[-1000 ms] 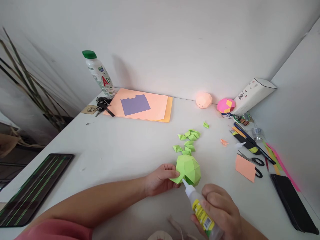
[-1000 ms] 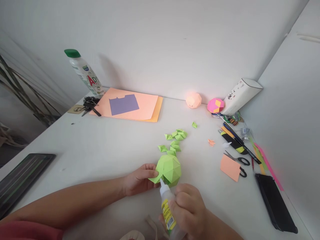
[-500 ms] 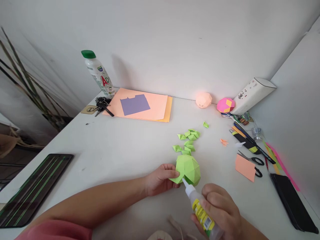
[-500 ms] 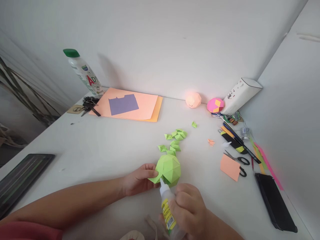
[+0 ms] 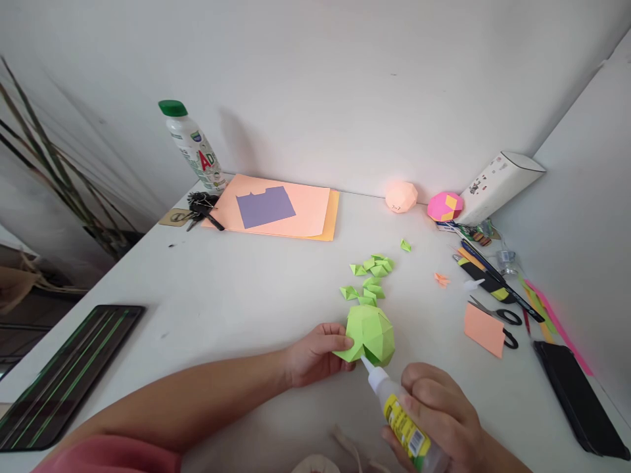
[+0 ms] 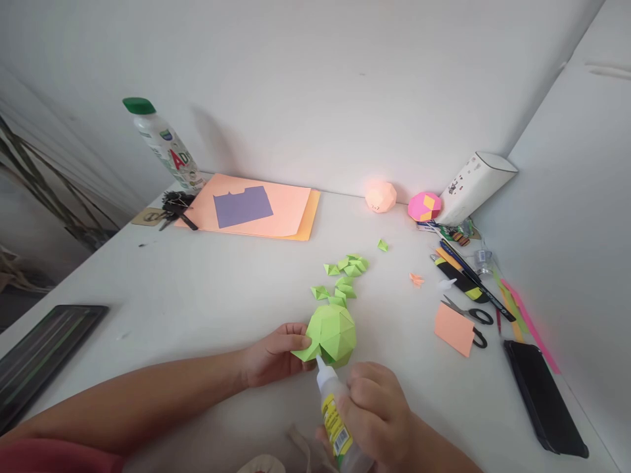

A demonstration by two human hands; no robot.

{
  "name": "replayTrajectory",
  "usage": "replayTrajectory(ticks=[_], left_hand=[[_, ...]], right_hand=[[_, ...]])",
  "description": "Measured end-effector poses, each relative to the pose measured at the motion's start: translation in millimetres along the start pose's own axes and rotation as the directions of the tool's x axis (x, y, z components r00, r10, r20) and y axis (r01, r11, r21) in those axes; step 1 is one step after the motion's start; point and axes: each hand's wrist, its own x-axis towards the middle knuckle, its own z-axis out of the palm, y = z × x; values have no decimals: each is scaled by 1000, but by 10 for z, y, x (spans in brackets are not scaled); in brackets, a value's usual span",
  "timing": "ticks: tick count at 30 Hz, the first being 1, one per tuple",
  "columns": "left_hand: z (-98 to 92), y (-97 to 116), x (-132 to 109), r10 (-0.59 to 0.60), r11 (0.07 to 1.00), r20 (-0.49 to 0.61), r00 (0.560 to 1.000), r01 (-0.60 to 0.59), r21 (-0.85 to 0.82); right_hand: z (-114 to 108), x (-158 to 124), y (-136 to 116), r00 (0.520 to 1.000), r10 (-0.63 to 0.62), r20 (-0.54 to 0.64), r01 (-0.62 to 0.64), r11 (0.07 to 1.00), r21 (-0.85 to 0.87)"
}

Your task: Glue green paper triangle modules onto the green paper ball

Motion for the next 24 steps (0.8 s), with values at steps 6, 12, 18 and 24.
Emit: replayTrajectory(ticks=[6,12,18,24], left_hand=[[-15,-6,4,-6,1000,12,1000,7,-1],[12,20,-3,-10,1000,38,999,11,-5],[12,21,-9,-9,1000,42,999,10,-6],[0,8,0,-2,1000,40,999,3,-7]], right_hand=[[-57,27,-25,999,43,-16,-42,999,22],[-112,-34,16,964,238,-117,-208,952,223],[-67,-10,46,978,205,-44,-193,963,189],[-82,-15,23,969,247,22,-246,943,225]])
